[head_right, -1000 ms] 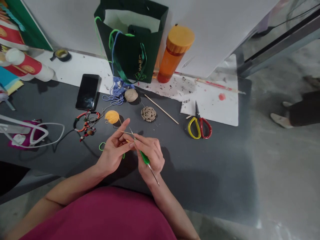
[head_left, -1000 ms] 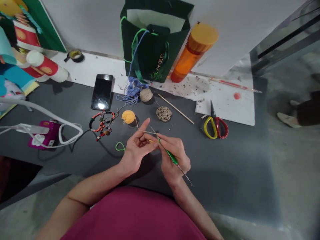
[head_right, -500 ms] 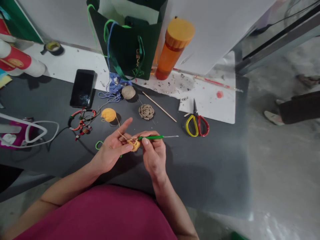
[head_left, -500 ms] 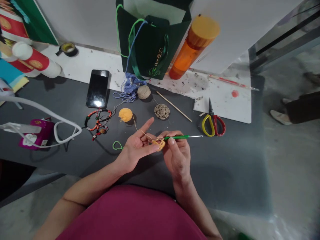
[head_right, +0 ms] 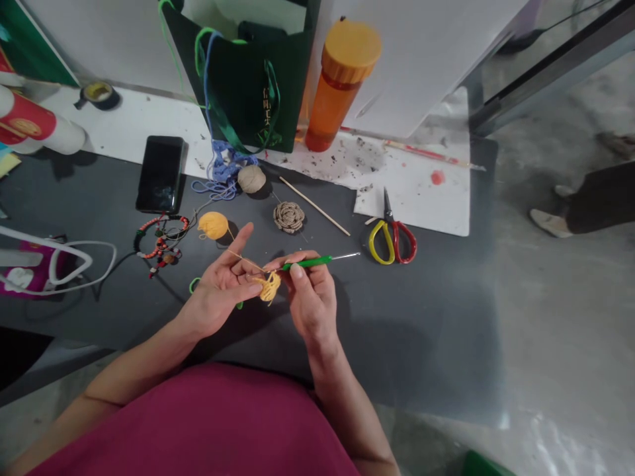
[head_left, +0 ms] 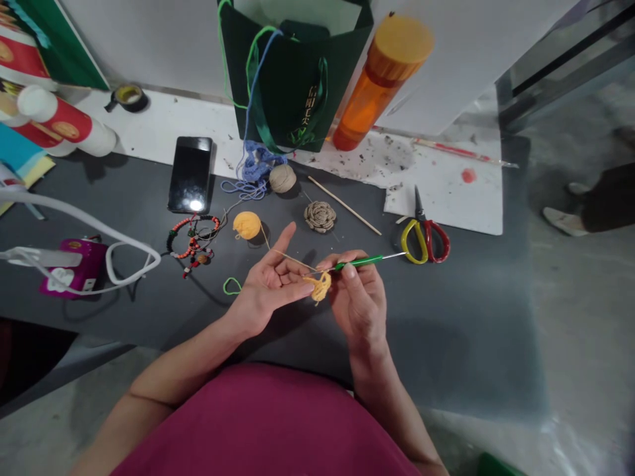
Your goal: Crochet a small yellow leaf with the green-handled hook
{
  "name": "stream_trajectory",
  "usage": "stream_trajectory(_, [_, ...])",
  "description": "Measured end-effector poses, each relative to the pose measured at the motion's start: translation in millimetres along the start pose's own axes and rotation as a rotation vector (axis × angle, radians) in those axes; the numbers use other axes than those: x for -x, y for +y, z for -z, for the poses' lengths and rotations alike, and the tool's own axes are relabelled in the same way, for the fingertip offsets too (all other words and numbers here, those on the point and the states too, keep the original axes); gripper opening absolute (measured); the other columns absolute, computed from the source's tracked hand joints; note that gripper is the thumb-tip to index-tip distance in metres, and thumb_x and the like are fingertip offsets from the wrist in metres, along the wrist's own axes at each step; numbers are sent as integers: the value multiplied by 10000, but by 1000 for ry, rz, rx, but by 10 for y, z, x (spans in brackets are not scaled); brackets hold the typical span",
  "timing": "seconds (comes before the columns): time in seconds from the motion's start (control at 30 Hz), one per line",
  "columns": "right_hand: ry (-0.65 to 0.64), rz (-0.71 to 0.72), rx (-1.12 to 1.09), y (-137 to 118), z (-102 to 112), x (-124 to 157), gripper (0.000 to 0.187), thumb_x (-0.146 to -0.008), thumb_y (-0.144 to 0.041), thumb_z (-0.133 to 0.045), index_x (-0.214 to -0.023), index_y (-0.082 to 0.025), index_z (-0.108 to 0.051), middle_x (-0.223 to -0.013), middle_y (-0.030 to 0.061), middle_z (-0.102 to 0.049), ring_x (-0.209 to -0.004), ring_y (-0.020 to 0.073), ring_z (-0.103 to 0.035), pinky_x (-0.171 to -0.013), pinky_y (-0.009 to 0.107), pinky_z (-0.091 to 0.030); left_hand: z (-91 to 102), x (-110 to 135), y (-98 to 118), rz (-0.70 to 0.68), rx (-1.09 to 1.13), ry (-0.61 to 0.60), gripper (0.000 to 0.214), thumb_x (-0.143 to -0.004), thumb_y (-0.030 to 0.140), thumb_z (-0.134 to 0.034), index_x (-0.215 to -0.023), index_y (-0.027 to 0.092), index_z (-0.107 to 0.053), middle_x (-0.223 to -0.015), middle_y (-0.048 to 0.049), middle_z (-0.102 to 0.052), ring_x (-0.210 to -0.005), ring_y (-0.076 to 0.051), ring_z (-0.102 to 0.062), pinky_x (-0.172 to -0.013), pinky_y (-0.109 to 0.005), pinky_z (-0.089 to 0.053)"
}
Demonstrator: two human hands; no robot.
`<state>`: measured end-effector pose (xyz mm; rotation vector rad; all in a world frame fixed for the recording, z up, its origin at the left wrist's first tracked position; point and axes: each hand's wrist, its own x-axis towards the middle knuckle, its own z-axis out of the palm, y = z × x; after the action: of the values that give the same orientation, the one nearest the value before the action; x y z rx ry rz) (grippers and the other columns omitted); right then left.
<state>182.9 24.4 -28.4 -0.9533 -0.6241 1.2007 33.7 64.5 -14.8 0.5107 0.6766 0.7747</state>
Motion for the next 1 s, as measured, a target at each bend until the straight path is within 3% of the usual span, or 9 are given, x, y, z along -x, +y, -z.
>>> stream_trajectory(0.23, [4,-5,26,-22,-21,1,171,-905,-423,-760,-912,-277,-669,-750,-38,-764,-711,153,-745,-674,297,-610,-27,15,51,25,-15,30,955,-707,167,-928,-1554,233,-493,-747,69,-718,-748,-83,-657,-779,-214,-533])
stream_trajectory(0.53, [43,63,78,-72,8,-11,152,-906,-415,-757,-906,-281,-684,-738,-37,-757,-704,136,-702,-652,270,-548,-46,39,63,-32,-36,46,959,-747,210,-904,-1589,256,-448,-752,63,-699,-714,-96,-623,-718,-236,-522])
stream_trajectory(0.8, [12,113,236,-112,55,54,130,-999,-405,-632,-961,-280,-633,-781,-28,-773,-780,168,-729,-738,339,-561,-20,37,52,-57,-111,40,976,-765,245,-891,-1616,270,-414,-772,55,-686,-735,-110,-606,-753,-267,-518])
stream_trajectory(1.0, [18,198,342,-136,48,77,87,-1021,-372,-594,-998,-287,-598,-813,-22,-791,-738,172,-735,-713,361,-573,-16,34,52,-65,-117,56,876,-768,232,-885,-1560,283,-514,-761,44,-687,-713,-103,-590,-717,-247,-504])
